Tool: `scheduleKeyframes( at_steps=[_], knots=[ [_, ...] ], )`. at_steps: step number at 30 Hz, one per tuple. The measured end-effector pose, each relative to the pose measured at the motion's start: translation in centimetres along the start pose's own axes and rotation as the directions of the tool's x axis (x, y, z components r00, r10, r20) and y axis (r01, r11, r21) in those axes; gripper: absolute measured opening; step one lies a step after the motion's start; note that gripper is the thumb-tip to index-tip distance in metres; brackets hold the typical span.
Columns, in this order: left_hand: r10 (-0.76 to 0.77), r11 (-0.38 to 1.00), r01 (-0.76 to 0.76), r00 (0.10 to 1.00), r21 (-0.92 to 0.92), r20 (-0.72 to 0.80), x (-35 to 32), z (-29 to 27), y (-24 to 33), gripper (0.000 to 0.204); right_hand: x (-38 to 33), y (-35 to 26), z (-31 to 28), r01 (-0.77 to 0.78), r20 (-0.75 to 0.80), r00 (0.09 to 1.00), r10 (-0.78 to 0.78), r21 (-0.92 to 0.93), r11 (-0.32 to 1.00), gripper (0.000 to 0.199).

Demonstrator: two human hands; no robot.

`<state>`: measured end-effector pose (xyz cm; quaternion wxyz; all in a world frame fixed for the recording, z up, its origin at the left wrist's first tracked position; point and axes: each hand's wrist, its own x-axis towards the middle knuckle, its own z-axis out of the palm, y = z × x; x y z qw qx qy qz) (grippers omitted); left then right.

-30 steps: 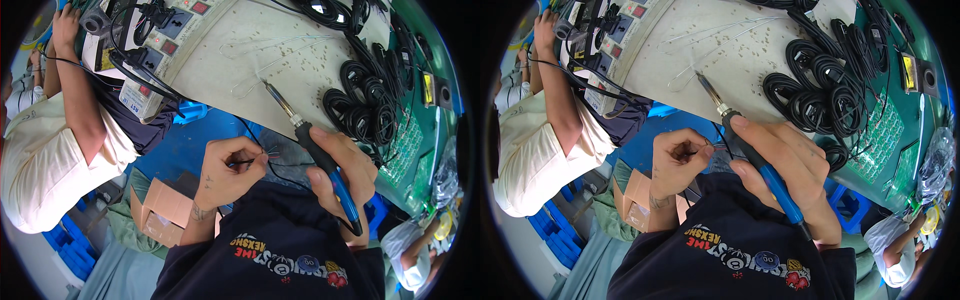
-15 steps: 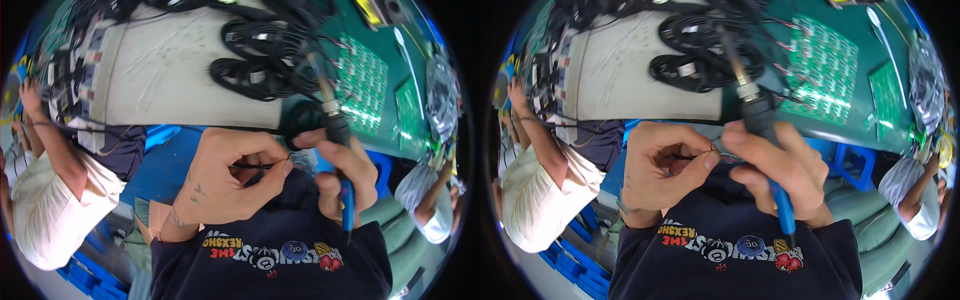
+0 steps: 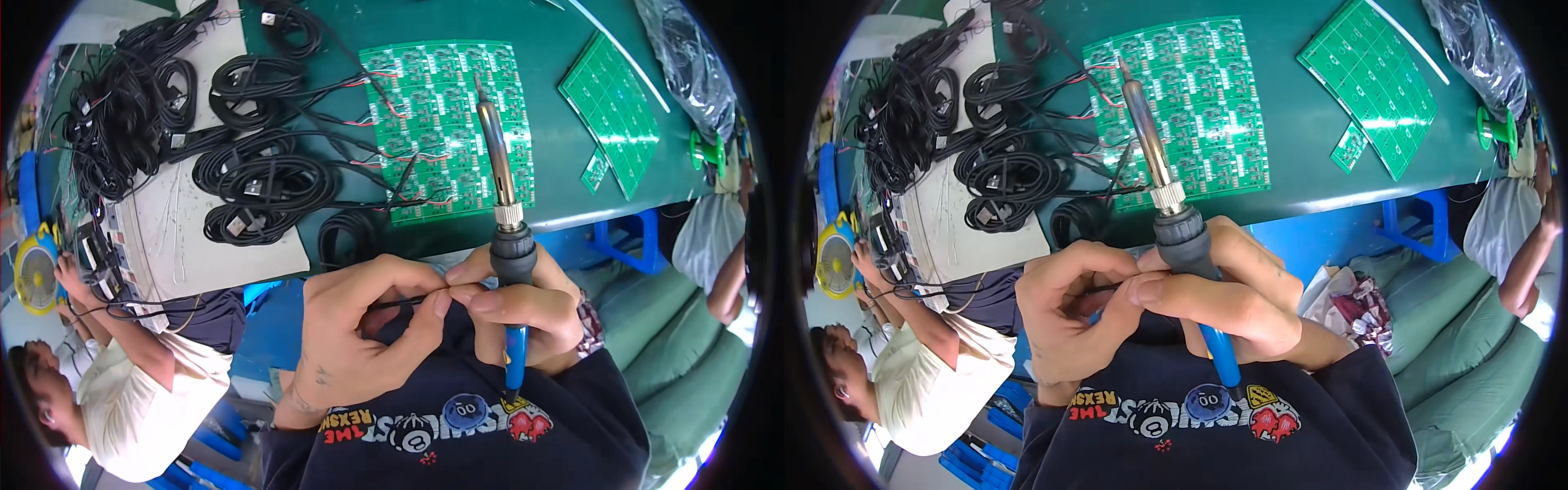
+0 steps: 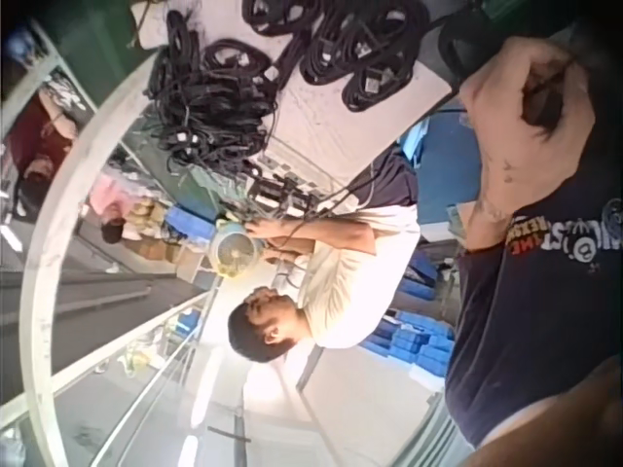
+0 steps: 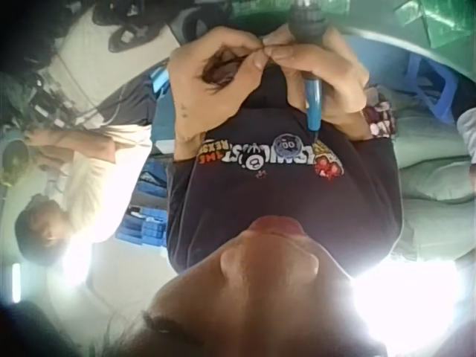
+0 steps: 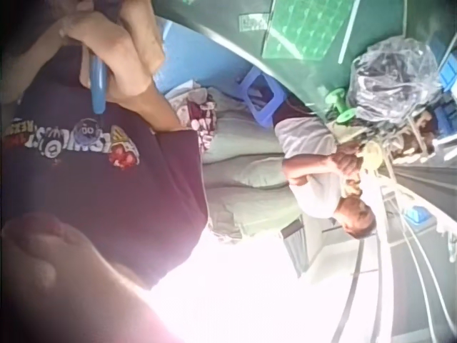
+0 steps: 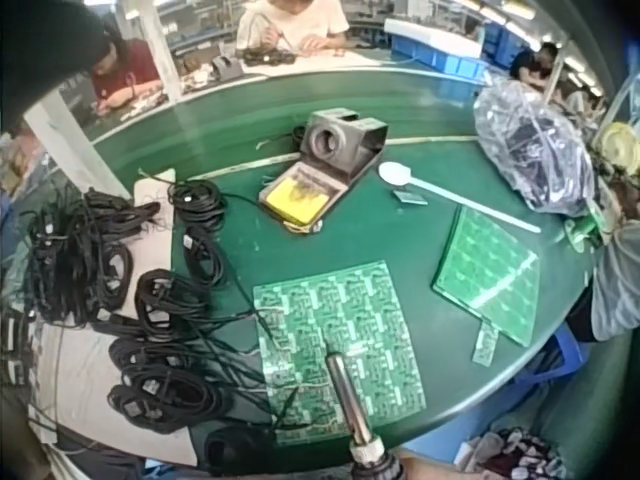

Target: The person separates the wire leads of USB cables by hand and solders them onto circuit boards using a soldering iron.

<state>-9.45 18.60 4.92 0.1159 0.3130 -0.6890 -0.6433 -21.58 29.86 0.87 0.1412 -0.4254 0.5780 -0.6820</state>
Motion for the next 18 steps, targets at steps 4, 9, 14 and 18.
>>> scheduleKeyframes(
  at_steps=[4, 9, 14, 18],
  knots=[
    [0.038, 0.995, -0.037, 0.999, 0.09, -0.005, 0.7, 1.1, 0.4, 0.011, -0.4, 0.5, -0.9, -0.008, -0.045, 0.999, 0.008, 0.0, 1.0, 0.025],
    [0.089, 0.962, -0.091, 0.996, 0.256, 0.019, 2.3, 1.2, 2.2, 0.01, -0.2, 1.0, -2.9, -0.035, -0.035, 0.999, 0.034, -0.028, 0.999, 0.026],
    [0.021, 0.961, -0.02, 1.0, 0.274, 0.002, 5.4, -1.0, 4.9, 0.004, 1.3, 2.4, -5.5, 0.088, -0.064, 0.993, -0.101, -0.177, 0.98, 0.021],
    [-0.033, 0.913, 0.012, 0.998, 0.407, 0.045, 10.6, -2.1, 3.0, 0.005, 2.9, 2.9, -6.4, 0.18, 0.009, 0.98, -0.201, -0.476, 0.861, 0.017]
  ],
)
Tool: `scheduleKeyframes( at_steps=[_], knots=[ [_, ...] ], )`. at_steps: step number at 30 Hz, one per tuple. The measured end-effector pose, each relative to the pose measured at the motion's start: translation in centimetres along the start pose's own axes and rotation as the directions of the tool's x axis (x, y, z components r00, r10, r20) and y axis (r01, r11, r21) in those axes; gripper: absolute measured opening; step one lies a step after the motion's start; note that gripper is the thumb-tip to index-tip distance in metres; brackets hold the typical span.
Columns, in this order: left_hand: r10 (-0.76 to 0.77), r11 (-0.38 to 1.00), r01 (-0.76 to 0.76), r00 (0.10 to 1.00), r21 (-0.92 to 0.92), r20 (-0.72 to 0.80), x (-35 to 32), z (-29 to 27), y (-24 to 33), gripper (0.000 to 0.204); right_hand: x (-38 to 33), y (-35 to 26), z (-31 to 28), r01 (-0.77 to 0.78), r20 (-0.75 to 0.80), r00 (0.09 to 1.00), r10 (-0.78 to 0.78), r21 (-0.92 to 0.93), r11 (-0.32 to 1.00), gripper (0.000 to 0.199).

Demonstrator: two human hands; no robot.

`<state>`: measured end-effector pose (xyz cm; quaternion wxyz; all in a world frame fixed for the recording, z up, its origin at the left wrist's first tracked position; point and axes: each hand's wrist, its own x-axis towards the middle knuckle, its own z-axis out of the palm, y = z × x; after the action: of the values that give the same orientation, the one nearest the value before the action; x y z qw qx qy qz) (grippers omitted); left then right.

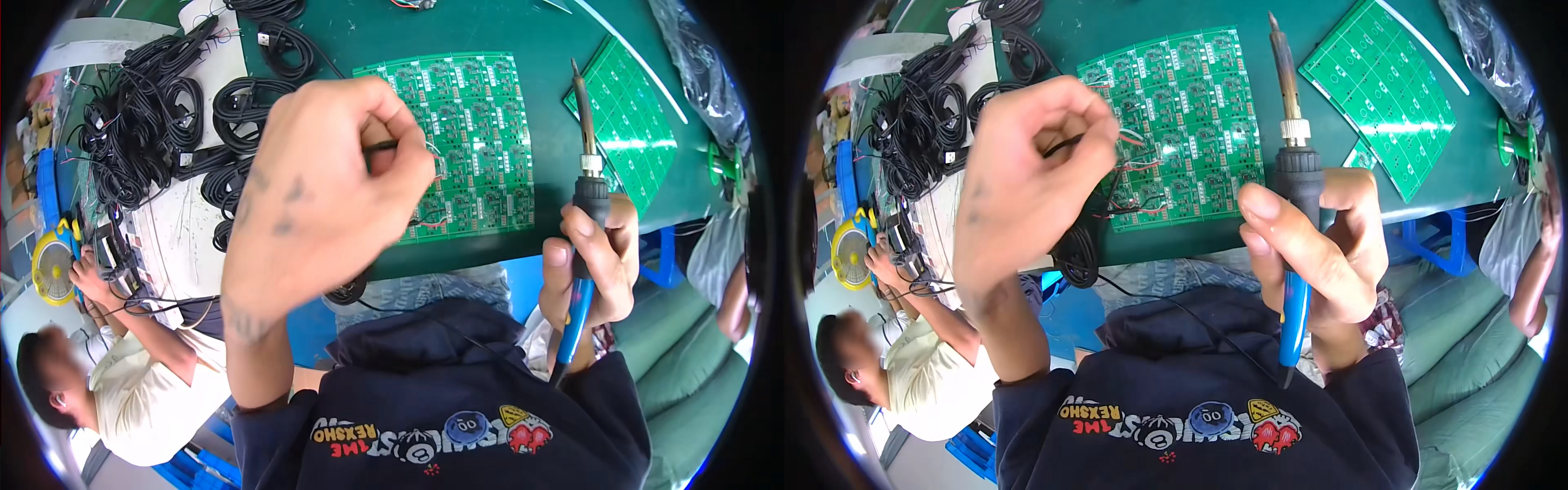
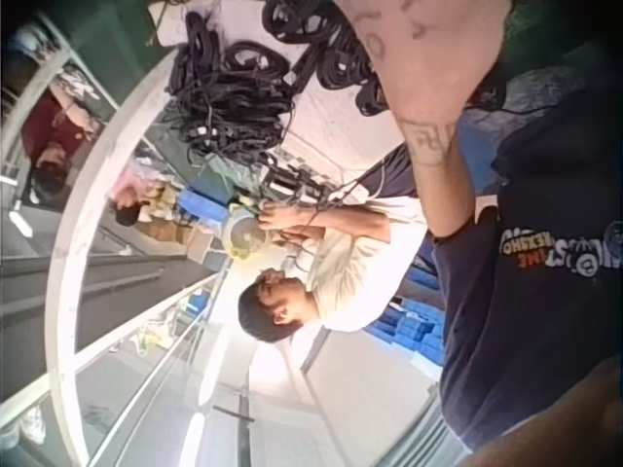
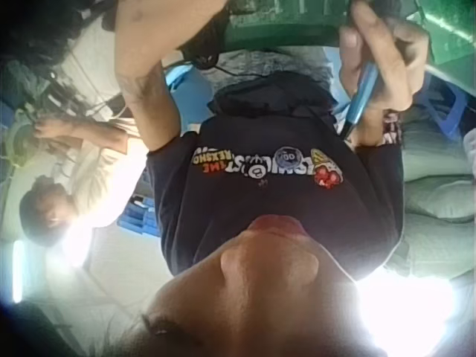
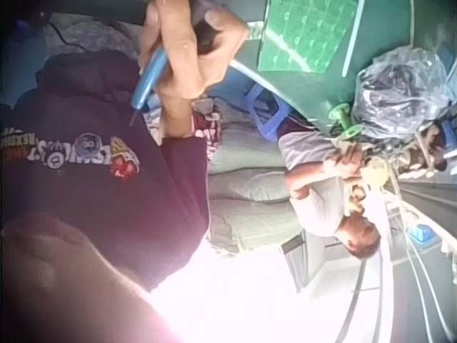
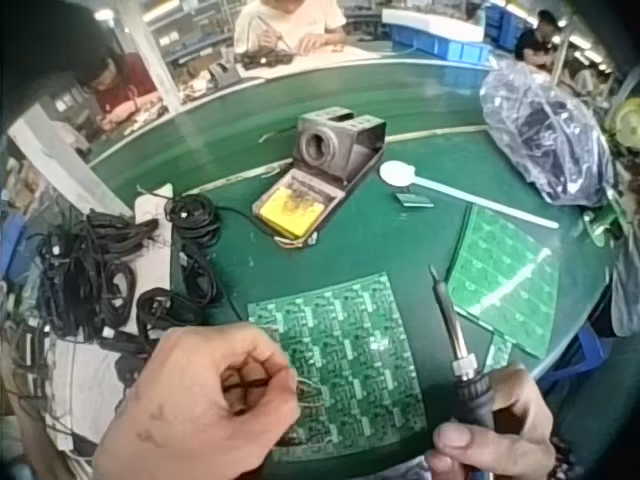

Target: The person separates the wire leads of USB cables by hand and solders them onto circuit boards using a soldering iron.

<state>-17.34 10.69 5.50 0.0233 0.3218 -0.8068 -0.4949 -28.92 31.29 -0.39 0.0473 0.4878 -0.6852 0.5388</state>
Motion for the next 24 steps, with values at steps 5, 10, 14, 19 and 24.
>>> scheduleKeyframes(
  at_steps=[5, 10, 14, 19, 24],
  knots=[
    [0.025, 0.991, -0.035, 0.997, 0.132, 0.076, 2.1, 0.2, -1.4, 0.005, 0.9, 0.4, -0.4, -0.031, 0.124, 0.992, 0.016, 0.118, 0.992, 0.02],
    [-0.027, 0.996, 0.016, 0.992, 0.084, 0.125, 2.6, -0.1, -1.4, 0.004, 0.1, 1.2, 1.4, -0.054, 0.065, 0.997, 0.044, 0.162, 0.985, 0.023],
    [-0.049, 0.991, 0.029, 0.987, 0.131, 0.152, 3.1, -0.5, -1.2, 0.004, 0.2, 1.7, 1.5, -0.002, 0.114, 0.993, -0.015, 0.145, 0.989, 0.022],
    [-0.066, 0.984, 0.039, 0.986, 0.173, 0.154, 3.4, -0.4, -0.8, 0.003, 0.5, 2.1, 1.3, 0.039, 0.178, 0.982, -0.064, 0.144, 0.989, 0.021],
    [-0.065, 0.983, 0.036, 0.986, 0.179, 0.157, 3.5, -0.4, -0.8, 0.004, 0.5, 1.8, 1.3, 0.011, 0.204, 0.978, -0.038, 0.131, 0.991, 0.021]
  ],
)
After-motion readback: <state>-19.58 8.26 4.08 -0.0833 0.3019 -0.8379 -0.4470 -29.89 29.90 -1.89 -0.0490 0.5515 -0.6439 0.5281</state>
